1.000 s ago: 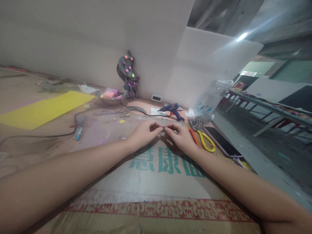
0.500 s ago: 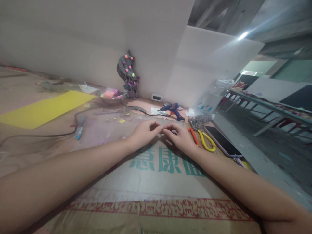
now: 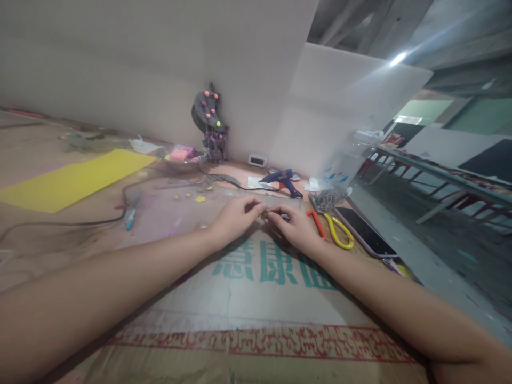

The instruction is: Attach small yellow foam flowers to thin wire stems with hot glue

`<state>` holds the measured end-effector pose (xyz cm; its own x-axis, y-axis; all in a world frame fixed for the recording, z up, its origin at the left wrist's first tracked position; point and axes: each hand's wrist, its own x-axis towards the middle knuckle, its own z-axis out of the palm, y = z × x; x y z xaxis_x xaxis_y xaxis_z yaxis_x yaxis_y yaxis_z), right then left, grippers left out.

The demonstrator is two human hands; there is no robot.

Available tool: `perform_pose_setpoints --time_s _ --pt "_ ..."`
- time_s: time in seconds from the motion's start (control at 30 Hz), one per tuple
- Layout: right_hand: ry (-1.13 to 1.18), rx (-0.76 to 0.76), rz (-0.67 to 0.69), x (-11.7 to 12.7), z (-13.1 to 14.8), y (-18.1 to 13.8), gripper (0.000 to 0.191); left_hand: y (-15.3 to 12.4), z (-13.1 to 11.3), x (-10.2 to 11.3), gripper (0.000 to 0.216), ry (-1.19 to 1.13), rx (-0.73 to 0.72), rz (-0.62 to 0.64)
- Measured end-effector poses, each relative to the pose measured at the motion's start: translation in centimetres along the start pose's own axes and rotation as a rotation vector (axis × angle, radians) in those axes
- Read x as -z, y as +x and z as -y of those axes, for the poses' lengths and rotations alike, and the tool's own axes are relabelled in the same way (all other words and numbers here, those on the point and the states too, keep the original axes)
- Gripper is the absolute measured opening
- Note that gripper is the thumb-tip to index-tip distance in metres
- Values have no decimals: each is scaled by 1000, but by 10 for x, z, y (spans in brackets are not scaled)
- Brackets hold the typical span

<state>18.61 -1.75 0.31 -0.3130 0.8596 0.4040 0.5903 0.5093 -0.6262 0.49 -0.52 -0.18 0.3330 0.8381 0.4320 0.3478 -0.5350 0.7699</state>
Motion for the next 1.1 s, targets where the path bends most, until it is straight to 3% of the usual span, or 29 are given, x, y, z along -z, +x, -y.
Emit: perform_pose_setpoints --time_s 0.6,0.83,1.1 --pt "3 64 11 -2 -3 0 18 -1 -2 -1 24 28 31 27" --pt "46 15 -11 -1 -3 1 19 -1 1 -1 30 3 5 14" --pt "79 -31 -22 0 -5 0 20 0 4 -5 19 20 43 18"
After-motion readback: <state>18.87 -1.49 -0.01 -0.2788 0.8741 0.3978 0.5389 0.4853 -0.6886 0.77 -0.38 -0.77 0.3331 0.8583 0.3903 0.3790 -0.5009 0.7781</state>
